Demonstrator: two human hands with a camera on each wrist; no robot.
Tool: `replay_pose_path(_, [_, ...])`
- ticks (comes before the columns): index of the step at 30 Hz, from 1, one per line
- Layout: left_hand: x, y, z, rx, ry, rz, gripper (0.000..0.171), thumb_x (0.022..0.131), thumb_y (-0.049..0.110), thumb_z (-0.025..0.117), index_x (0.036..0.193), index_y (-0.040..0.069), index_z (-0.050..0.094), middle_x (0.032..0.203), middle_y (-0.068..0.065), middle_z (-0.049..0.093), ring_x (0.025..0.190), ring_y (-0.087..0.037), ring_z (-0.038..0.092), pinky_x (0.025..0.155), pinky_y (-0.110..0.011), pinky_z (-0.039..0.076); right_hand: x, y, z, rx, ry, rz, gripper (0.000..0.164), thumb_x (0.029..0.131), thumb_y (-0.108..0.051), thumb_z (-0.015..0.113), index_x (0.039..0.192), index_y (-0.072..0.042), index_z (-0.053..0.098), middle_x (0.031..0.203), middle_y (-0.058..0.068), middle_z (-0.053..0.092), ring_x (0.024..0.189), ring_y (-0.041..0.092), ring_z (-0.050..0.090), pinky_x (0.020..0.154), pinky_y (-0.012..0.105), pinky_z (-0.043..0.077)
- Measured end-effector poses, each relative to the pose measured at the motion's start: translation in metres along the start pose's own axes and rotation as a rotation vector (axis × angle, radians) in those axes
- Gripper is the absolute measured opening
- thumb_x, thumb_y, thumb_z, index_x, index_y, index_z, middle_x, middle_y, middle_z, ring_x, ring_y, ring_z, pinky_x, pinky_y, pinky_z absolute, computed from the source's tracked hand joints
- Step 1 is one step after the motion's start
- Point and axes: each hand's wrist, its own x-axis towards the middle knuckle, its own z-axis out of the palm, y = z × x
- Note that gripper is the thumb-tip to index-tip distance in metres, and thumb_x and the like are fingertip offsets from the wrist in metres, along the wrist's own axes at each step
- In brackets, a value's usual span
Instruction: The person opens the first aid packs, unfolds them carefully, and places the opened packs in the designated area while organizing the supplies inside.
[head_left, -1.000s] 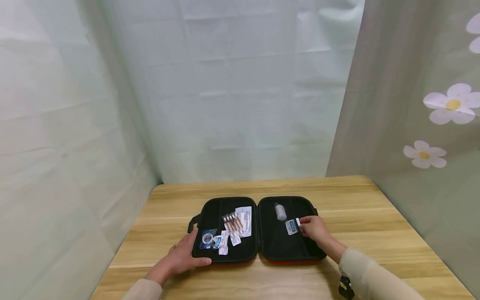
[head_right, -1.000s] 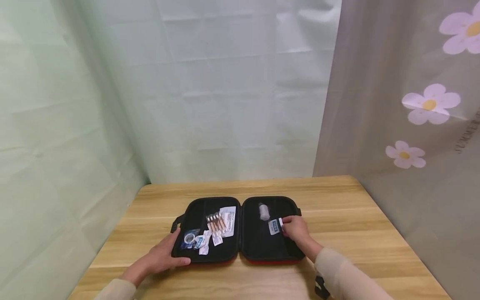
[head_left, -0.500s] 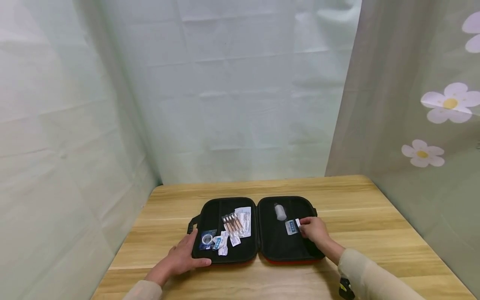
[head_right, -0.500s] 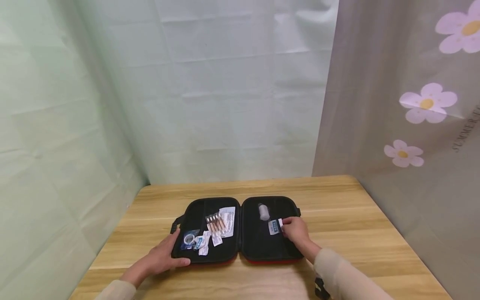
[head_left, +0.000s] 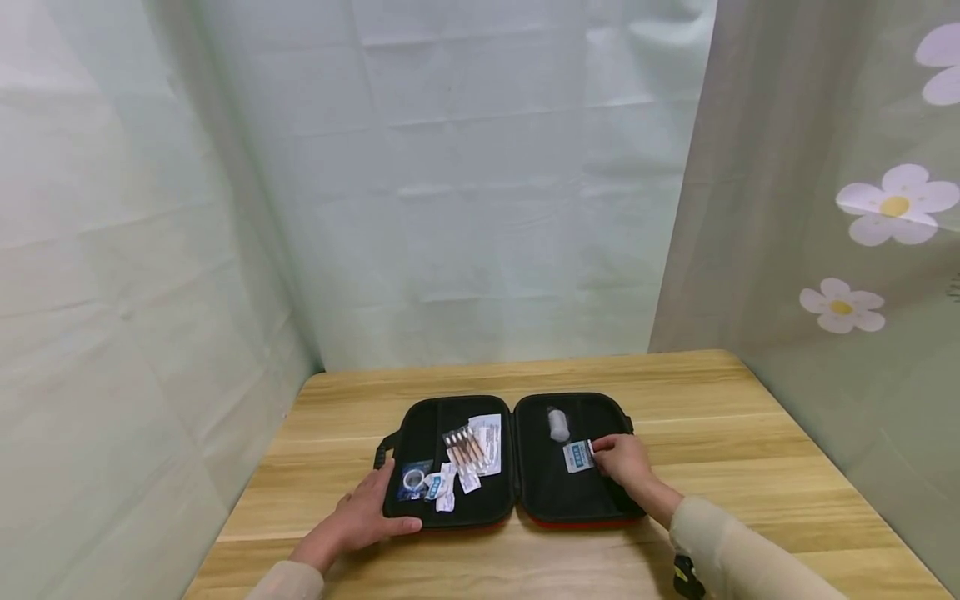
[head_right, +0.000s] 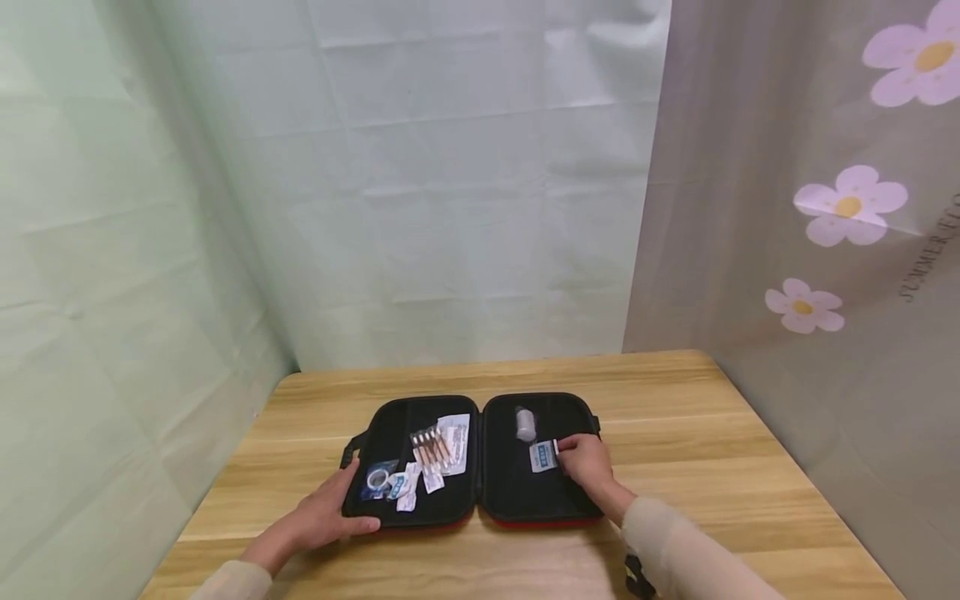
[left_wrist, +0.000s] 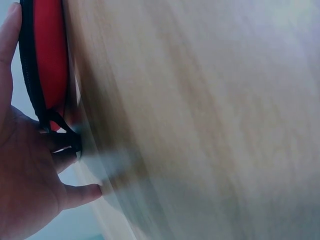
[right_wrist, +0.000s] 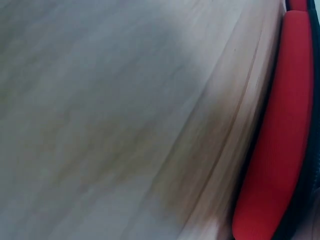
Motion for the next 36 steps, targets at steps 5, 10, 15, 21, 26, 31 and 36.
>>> replay_pose_path(5, [-0.002, 0.001, -0.001, -0.002, 0.008, -0.003, 0.129, 0.067, 0.071, 0.077, 0.157, 0.000, 0.017, 0.156, -0.032, 0.023, 0.142, -0.050, 0.022, 0.108, -0.073, 0.011, 0.002, 0.000, 0.004, 0.068, -0.037, 0.054, 0.017, 0.088, 0.008, 0.059, 0.100, 0.014, 0.068, 0.087, 0.015, 0.067, 0.069, 0.018, 0.062, 0.063, 0.034, 0.058])
replay_pose_path(10, [-0.006, -0.003, -0.001, 0.008, 0.019, -0.017, 0.129, 0.067, 0.070, 0.078, 0.157, 0.000, 0.017, 0.155, -0.032, 0.024, 0.142, -0.049, 0.022, 0.108, -0.073, 0.013, 0.002, -0.005, 0.007, 0.182, -0.108, 0.135, 0.027, 0.090, 0.007, 0.048, 0.109, 0.017, 0.063, 0.089, 0.018, 0.066, 0.068, 0.018, 0.063, 0.064, 0.032, 0.057])
replay_pose_path(15, [-0.008, -0.001, -0.001, 0.017, 0.038, -0.005, 0.128, 0.066, 0.069, 0.078, 0.156, 0.000, 0.018, 0.155, -0.031, 0.026, 0.141, -0.049, 0.024, 0.108, -0.073, 0.014, -0.001, -0.009, 0.006, 0.246, -0.172, 0.170, 0.036, 0.090, 0.007, 0.039, 0.120, 0.020, 0.054, 0.091, 0.020, 0.065, 0.067, 0.017, 0.064, 0.065, 0.031, 0.057])
replay_pose_path(21, [-0.007, 0.002, -0.001, 0.008, 0.047, 0.004, 0.127, 0.066, 0.069, 0.079, 0.156, 0.002, 0.020, 0.156, -0.028, 0.027, 0.142, -0.047, 0.024, 0.109, -0.071, 0.014, -0.004, -0.005, -0.003, 0.197, -0.142, 0.131, 0.035, 0.091, 0.006, 0.041, 0.119, 0.019, 0.056, 0.091, 0.018, 0.064, 0.069, 0.017, 0.063, 0.064, 0.031, 0.056])
replay_pose_path(26, [-0.006, 0.002, -0.001, 0.008, 0.038, -0.008, 0.128, 0.066, 0.070, 0.078, 0.157, 0.003, 0.019, 0.157, -0.027, 0.027, 0.143, -0.046, 0.023, 0.110, -0.070, 0.013, -0.008, -0.007, -0.015, 0.164, -0.131, 0.104, 0.031, 0.094, 0.003, 0.045, 0.118, 0.020, 0.056, 0.089, 0.018, 0.068, 0.074, 0.021, 0.066, 0.068, 0.036, 0.059])
replay_pose_path(31, [-0.008, 0.001, -0.001, 0.002, 0.038, -0.008, 0.128, 0.066, 0.071, 0.078, 0.157, 0.004, 0.019, 0.157, -0.026, 0.027, 0.144, -0.045, 0.023, 0.110, -0.070, 0.013, -0.009, -0.012, -0.022, 0.160, -0.114, 0.077, 0.031, 0.097, 0.002, 0.045, 0.120, 0.021, 0.055, 0.093, 0.023, 0.069, 0.076, 0.022, 0.068, 0.068, 0.034, 0.059])
replay_pose_path(36, [-0.010, 0.005, -0.004, -0.001, 0.036, 0.010, 0.126, 0.067, 0.068, 0.079, 0.157, 0.002, 0.020, 0.157, -0.026, 0.027, 0.143, -0.045, 0.024, 0.110, -0.070, 0.015, -0.007, -0.020, -0.025, 0.127, -0.060, 0.042, 0.030, 0.099, -0.002, 0.050, 0.121, 0.018, 0.058, 0.100, 0.026, 0.068, 0.078, 0.021, 0.067, 0.070, 0.030, 0.059])
